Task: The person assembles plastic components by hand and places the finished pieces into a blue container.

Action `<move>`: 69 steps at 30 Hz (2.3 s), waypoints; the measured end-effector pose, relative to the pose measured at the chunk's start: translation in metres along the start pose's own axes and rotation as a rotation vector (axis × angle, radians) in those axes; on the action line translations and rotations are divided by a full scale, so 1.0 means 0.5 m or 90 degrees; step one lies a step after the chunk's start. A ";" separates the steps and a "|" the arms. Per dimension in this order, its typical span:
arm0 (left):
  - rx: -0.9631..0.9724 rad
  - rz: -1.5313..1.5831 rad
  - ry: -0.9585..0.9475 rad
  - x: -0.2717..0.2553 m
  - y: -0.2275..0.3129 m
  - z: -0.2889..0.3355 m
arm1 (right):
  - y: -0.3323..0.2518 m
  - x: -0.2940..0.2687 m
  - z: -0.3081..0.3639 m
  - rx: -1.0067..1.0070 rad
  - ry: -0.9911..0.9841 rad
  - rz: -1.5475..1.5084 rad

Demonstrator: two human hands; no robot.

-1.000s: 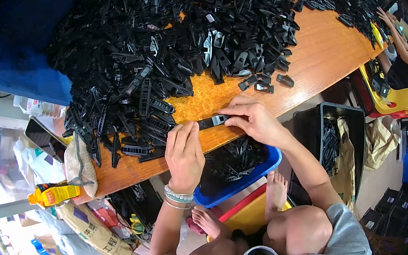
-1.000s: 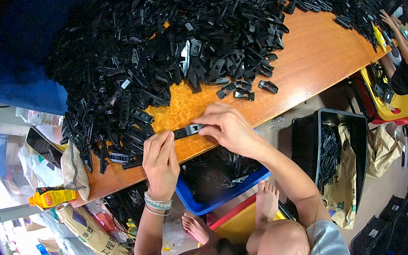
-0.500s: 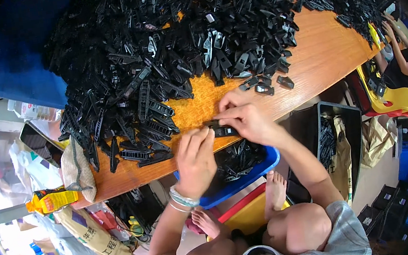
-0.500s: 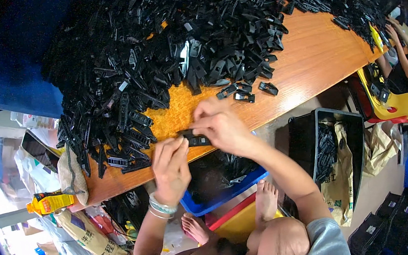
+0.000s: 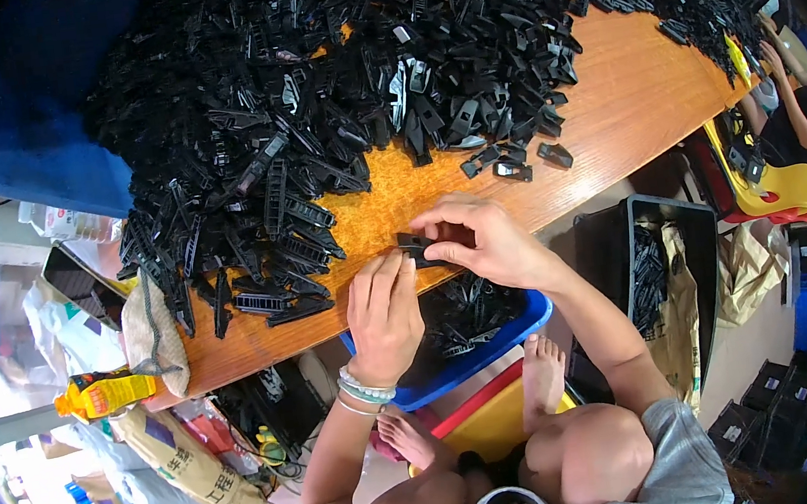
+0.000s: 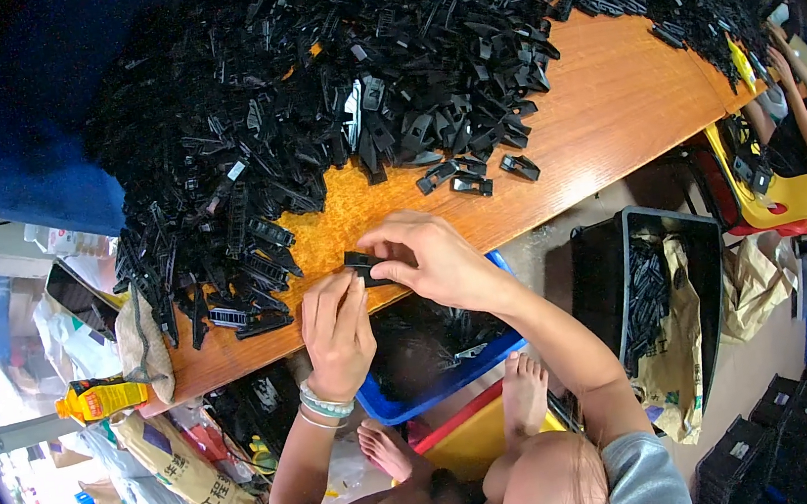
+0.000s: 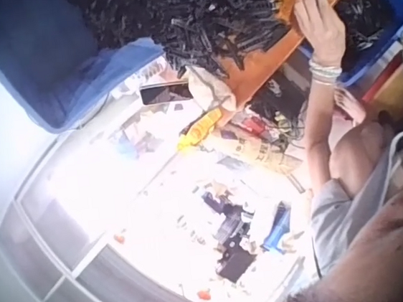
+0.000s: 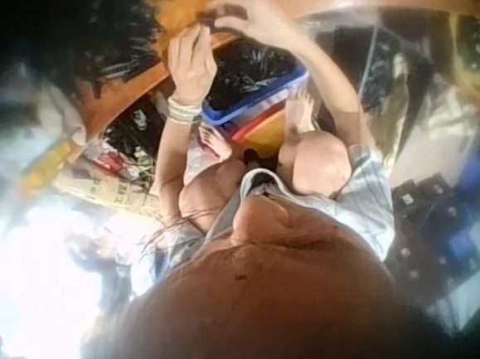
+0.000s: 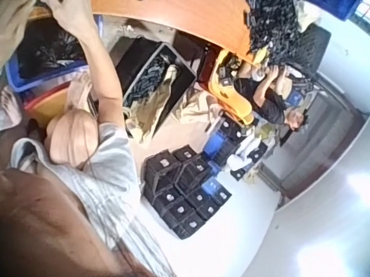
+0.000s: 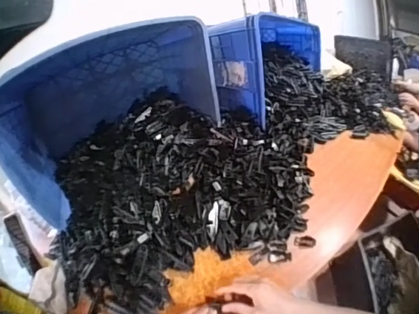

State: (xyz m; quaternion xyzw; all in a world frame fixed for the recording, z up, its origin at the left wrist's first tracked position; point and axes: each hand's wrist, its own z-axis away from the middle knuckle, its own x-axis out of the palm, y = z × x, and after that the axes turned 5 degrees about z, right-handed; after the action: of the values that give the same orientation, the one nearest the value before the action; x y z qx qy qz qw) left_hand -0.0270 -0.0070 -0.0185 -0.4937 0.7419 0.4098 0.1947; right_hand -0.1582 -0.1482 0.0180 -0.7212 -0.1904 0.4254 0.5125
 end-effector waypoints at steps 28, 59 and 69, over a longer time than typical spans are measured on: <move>-0.049 -0.026 -0.042 -0.063 -0.048 -0.133 | -0.006 -0.063 0.119 -0.038 0.003 0.104; -0.074 0.134 -0.181 -0.047 -0.051 -0.117 | 0.031 -0.023 0.044 -0.020 0.138 0.158; -0.052 0.153 -0.218 -0.050 -0.053 -0.109 | 0.025 -0.014 0.014 -0.086 0.078 0.235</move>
State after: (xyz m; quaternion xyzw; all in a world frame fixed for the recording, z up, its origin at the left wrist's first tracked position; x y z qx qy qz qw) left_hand 0.0137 -0.0412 0.0198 -0.3318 0.7345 0.5376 0.2476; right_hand -0.1699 -0.1541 0.0088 -0.8012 -0.0519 0.4537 0.3868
